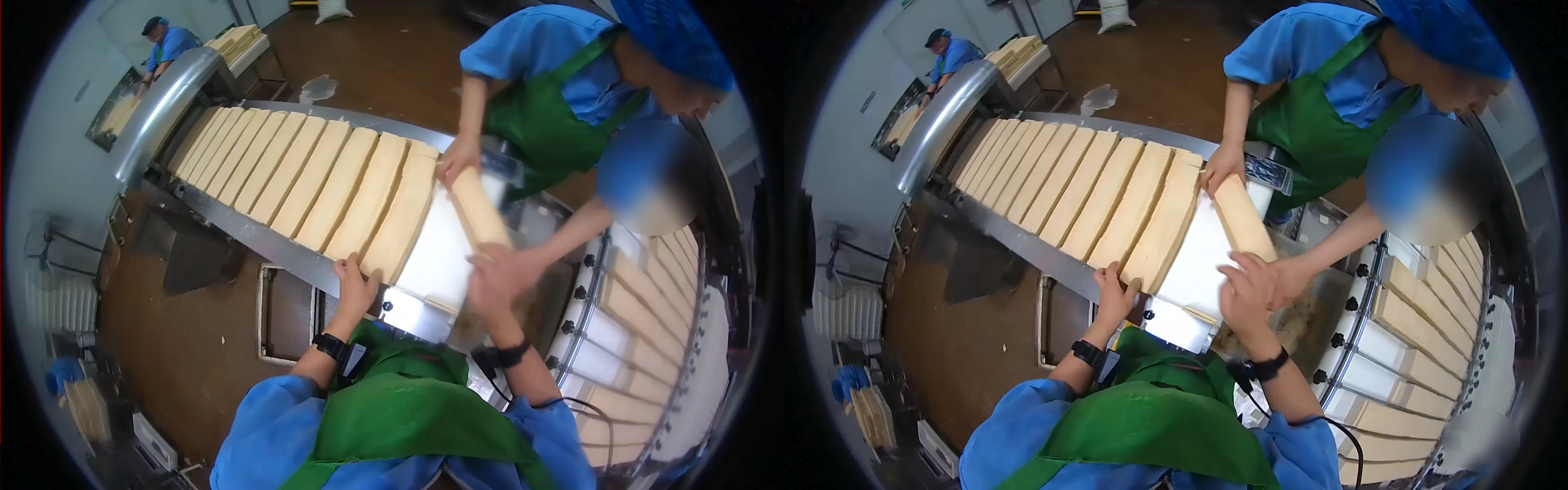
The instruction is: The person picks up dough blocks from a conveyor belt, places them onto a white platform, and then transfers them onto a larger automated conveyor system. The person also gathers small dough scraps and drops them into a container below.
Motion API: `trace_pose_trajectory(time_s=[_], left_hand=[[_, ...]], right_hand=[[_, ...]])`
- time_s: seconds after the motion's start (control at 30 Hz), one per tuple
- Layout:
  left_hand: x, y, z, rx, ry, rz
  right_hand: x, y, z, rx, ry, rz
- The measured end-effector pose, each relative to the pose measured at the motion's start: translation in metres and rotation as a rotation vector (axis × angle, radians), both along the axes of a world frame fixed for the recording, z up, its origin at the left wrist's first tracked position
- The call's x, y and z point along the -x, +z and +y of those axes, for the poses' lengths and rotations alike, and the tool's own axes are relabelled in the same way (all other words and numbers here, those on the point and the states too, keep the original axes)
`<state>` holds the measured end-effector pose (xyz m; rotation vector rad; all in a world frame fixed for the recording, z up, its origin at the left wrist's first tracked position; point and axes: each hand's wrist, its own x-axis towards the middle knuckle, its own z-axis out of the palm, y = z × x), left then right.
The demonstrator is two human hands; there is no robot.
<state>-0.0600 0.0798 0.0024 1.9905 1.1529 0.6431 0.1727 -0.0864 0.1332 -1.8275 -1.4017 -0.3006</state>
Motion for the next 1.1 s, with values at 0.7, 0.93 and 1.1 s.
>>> trace_pose_trajectory(time_s=[0.7, 0.93, 1.1], left_hand=[[-0.015, 0.052, 0.034, 0.324, -0.392, 0.194], [-0.046, 0.035, 0.038, 0.156, -0.537, 0.228], [-0.082, 0.052, 0.010, 0.004, -0.549, 0.356]], right_hand=[[-0.081, -0.076, 0.282, 0.869, -0.517, 0.364], [-0.119, -0.067, 0.183, 0.756, -0.794, 0.393], [-0.112, -0.064, 0.101, 0.308, -1.006, 0.754]])
